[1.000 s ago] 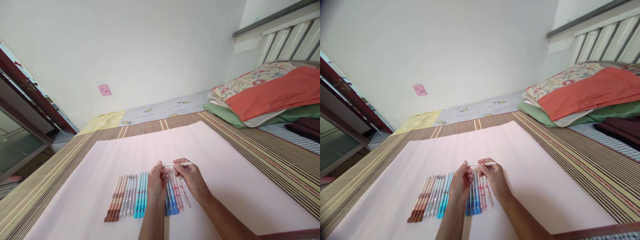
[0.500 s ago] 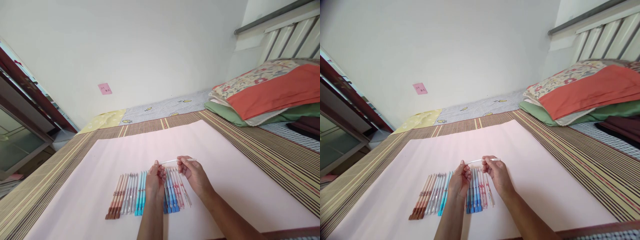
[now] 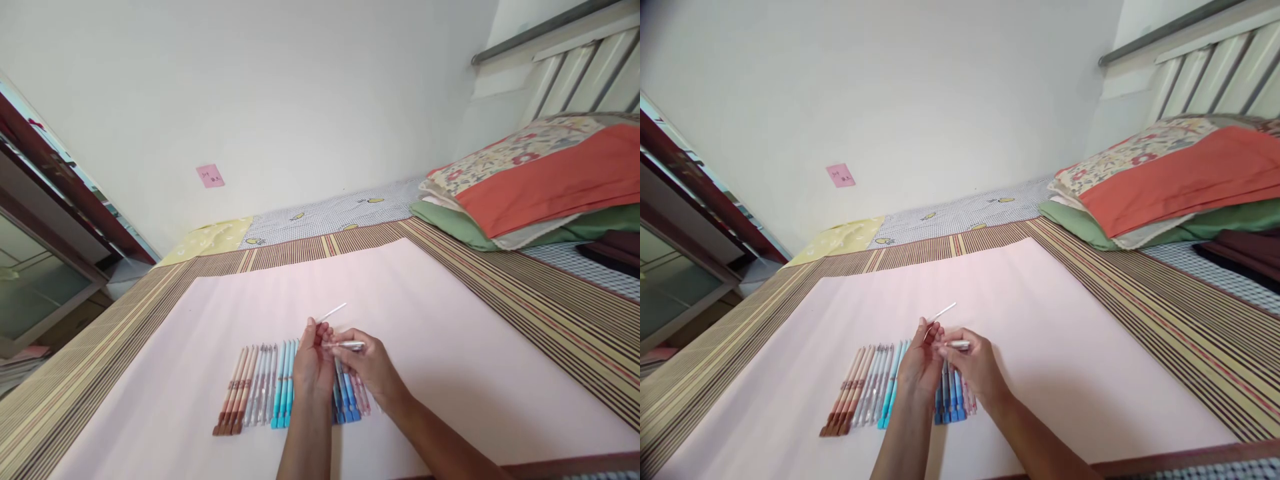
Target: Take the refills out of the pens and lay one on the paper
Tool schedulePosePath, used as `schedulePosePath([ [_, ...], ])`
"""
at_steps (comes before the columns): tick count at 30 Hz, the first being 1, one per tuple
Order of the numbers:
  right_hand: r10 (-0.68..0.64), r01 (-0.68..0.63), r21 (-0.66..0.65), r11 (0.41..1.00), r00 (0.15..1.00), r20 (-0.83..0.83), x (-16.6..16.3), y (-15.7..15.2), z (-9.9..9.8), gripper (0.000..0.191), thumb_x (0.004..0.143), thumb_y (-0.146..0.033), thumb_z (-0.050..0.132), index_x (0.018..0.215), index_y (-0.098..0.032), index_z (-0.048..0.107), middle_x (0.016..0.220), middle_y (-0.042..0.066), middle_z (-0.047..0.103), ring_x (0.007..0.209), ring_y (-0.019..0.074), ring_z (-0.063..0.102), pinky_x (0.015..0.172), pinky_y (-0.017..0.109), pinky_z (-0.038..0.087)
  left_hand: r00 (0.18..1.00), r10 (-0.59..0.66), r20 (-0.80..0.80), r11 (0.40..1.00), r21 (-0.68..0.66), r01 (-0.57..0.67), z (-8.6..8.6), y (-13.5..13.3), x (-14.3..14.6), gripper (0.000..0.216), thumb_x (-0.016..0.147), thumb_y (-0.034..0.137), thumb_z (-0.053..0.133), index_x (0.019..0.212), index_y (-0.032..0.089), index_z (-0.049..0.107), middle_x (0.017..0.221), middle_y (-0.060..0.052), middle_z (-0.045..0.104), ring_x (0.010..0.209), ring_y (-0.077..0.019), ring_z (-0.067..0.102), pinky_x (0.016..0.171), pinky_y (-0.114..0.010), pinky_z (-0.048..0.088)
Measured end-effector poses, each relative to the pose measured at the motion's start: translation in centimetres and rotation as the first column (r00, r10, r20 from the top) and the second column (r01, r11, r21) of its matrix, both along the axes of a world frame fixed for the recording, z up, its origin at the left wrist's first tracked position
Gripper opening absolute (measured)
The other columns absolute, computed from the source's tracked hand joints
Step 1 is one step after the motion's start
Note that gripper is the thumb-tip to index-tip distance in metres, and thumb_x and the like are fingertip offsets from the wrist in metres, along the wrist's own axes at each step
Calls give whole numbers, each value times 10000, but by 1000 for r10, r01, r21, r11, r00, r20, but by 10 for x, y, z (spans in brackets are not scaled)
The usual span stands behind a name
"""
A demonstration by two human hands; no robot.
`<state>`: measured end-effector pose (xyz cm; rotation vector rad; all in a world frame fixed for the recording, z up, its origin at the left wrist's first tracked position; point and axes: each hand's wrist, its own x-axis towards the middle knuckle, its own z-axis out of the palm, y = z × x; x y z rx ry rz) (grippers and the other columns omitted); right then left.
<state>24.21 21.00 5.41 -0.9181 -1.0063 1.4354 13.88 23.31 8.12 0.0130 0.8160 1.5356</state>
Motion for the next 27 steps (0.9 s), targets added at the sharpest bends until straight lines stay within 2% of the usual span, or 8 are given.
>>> schedulePosePath([
  [2, -15, -7, 128, 992, 985, 170, -6, -6, 0, 230, 765, -386, 780, 850, -196, 682, 806, 23, 712, 712, 187, 648, 669, 299, 484, 999, -16, 47, 1000, 17, 15, 1, -1, 1, 180, 906, 251, 659, 777, 134, 611, 631, 14, 581, 513, -69, 555, 479, -171, 462],
  [5, -95, -32, 321, 947, 923, 373, -8, -15, 5, 104, 861, -322, 660, 894, -231, 623, 894, 25, 702, 811, 207, 648, 738, 319, 481, 995, -70, 73, 996, 52, 66, 3, -4, 1, 242, 851, 320, 730, 758, 157, 578, 576, 67, 472, 448, -40, 449, 436, -159, 394],
  [8, -136, -83, 405, 911, 865, 484, -6, -20, 10, 46, 894, -287, 594, 918, -253, 575, 905, 23, 684, 840, 213, 631, 764, 331, 464, 994, -108, 29, 992, 73, 106, 2, -6, 1, 333, 786, 375, 789, 715, 174, 533, 542, 86, 392, 420, -30, 368, 421, -158, 354],
  [12, -137, -103, 415, 904, 849, 510, -4, -20, 14, 57, 877, -251, 593, 912, -252, 549, 911, 24, 673, 818, 207, 623, 744, 326, 463, 989, -146, 30, 987, 71, 143, -2, -6, 1, 397, 749, 402, 813, 673, 183, 491, 520, 88, 358, 406, -36, 334, 397, -171, 312],
  [16, -102, -88, 350, 932, 867, 488, -2, -17, 13, 144, 827, -234, 649, 924, -246, 543, 920, 25, 662, 819, 200, 615, 713, 306, 464, 992, -105, 69, 993, 56, 101, -4, -3, -2, 323, 774, 376, 797, 721, 179, 548, 530, 87, 381, 405, -41, 342, 411, -185, 324],
  [20, -70, -73, 308, 948, 901, 429, -3, -14, 7, 138, 851, -288, 648, 853, -239, 519, 777, -9, 599, 711, 169, 558, 641, 278, 429, 990, -91, 108, 990, 117, 78, -2, -2, -6, 277, 830, 342, 748, 714, 175, 559, 548, 69, 396, 436, -49, 369, 426, -183, 330],
  [22, -78, -42, 289, 957, 918, 389, -5, -13, 3, 199, 851, -324, 655, 791, -237, 486, 710, -27, 553, 659, 153, 518, 598, 264, 402, 989, -80, 122, 987, 149, 62, 1, -1, -7, 272, 843, 320, 735, 709, 168, 553, 570, 63, 405, 456, -45, 380, 429, -172, 316],
  [27, -45, -22, 225, 974, 956, 289, -8, -11, 1, 253, 823, -371, 699, 752, -226, 505, 720, -20, 582, 698, 162, 549, 627, 265, 429, 984, -140, 109, 980, 160, 121, 2, -2, -6, 271, 873, 362, 697, 731, 168, 573, 559, 68, 375, 436, -48, 327, 418, -189, 285],
])
